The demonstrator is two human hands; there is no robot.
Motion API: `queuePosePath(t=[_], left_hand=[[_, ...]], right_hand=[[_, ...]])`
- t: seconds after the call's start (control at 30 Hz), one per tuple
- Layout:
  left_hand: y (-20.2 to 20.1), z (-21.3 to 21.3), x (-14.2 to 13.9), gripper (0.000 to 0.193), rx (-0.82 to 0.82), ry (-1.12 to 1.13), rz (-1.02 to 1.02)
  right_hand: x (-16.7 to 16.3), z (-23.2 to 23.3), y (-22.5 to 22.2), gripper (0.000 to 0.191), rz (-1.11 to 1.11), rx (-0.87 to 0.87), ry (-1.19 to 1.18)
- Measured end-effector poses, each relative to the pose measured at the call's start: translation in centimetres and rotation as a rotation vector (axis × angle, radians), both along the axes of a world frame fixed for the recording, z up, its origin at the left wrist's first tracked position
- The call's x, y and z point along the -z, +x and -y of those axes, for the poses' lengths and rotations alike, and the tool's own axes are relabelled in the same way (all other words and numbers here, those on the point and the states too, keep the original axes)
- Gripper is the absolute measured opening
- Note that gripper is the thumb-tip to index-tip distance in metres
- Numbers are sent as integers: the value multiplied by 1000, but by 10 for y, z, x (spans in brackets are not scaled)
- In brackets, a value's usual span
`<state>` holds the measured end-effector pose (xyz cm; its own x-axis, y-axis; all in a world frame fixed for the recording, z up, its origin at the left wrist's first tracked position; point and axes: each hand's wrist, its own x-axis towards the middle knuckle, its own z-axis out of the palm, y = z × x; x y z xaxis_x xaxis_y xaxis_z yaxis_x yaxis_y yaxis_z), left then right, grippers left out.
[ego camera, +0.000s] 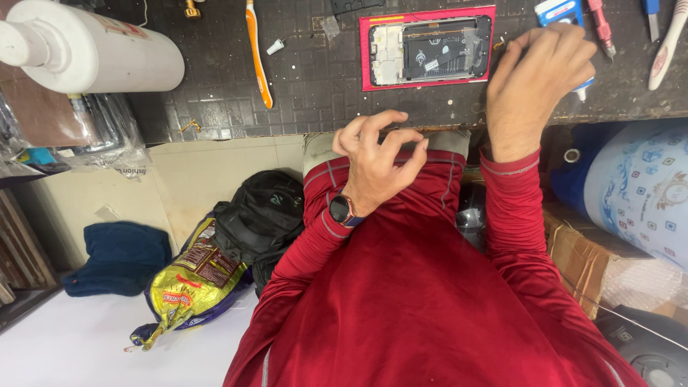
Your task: The person works on a disassembled smartphone, applying adhesive from a tube to the internal frame and using a metal tool to adjust internal components. The person then picks up the phone and inspects the internal assembly.
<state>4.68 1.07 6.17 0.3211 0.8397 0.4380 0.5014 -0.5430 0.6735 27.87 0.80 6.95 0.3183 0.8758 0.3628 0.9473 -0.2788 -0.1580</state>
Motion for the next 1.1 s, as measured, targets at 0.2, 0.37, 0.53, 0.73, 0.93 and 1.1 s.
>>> queuePosePath(t=[0.2,0.37,0.53,0.73,0.93,1.1], left_hand=[[0,-1,0,21,5,-9,19],[-1,-2,-4,21,4,-4,18],[-3,-7,-21,19,1,-17,63],[-6,-5,-44,12,170,-743,497],[3,-7,-26,30,359,-1035,763],[0,-7,-20,25,374,-1080,862]], right_hand=[[-22,-5,-8,16,-27,-130,98],[-20,-8,-7,17,-43,-86,41],[-19,2,-9,11,-152,-77,112],[-41,30,-49,12,-309,-260,277],[-49,26,-77,24,-285,-571,422],[-48,26,-78,34,-232,-639,468]])
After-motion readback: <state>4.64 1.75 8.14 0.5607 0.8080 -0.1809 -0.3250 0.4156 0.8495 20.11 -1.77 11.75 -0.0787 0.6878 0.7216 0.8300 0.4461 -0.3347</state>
